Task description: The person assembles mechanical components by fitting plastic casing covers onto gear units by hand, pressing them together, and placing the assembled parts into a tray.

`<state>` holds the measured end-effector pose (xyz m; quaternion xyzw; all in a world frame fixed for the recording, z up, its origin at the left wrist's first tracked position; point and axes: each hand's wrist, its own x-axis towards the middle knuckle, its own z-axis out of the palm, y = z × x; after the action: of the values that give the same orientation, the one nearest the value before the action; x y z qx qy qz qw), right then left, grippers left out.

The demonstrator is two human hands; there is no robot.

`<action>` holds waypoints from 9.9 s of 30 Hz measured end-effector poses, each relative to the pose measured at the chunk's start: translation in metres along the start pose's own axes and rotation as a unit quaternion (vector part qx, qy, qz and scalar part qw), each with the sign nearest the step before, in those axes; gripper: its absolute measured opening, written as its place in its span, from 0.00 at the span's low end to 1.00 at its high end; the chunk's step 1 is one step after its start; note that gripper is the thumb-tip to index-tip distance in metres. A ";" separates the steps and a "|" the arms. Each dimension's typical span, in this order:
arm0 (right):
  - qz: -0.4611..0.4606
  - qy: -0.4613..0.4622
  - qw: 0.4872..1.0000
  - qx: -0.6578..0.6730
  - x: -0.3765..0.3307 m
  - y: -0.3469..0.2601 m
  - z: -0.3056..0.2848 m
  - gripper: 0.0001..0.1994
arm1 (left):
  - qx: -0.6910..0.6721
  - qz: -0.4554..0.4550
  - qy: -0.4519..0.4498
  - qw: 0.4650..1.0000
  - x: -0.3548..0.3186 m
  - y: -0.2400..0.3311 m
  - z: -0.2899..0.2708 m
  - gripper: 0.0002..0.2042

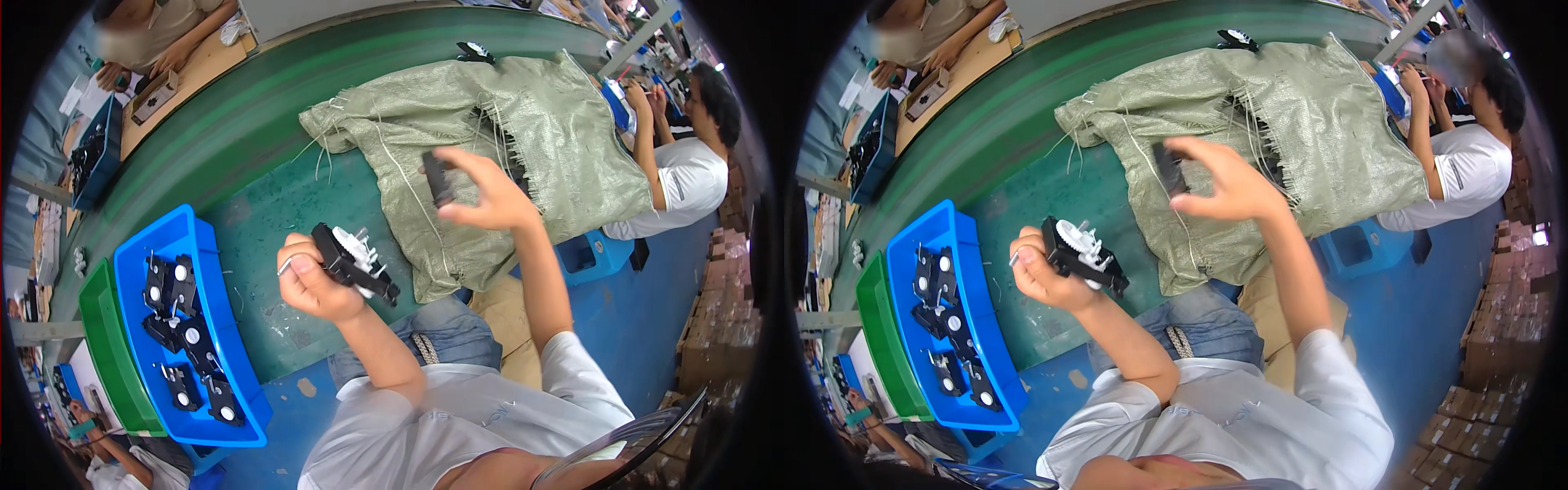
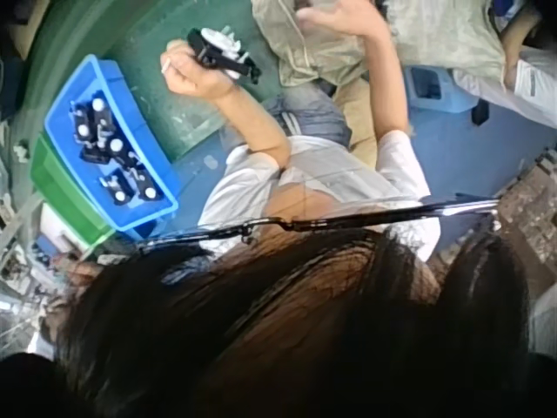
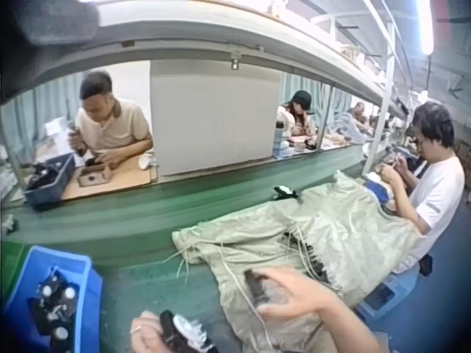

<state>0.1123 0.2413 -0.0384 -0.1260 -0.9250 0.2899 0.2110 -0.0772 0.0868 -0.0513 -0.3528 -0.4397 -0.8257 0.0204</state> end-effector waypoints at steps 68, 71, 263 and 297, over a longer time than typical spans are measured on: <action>0.129 0.350 0.867 0.330 0.035 -0.080 0.078 0.32 | 0.035 -0.155 -0.290 0.944 -0.004 0.003 0.022 0.18; 0.115 0.347 0.850 0.379 0.040 -0.090 0.065 0.28 | 0.096 -0.147 -0.296 0.939 -0.001 0.010 0.021 0.20; 0.031 0.280 0.872 0.400 0.007 -0.068 0.093 0.39 | 0.002 -0.210 0.034 0.977 -0.005 0.011 0.043 0.08; 0.045 0.327 0.800 0.501 0.010 -0.095 0.083 0.35 | -0.119 -0.235 -0.087 0.961 -0.005 0.008 0.027 0.05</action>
<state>0.0544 0.1289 -0.0408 -0.1313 -0.5197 0.6637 0.5217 -0.0557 0.1005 -0.0384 -0.3099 -0.4086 -0.8200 -0.2542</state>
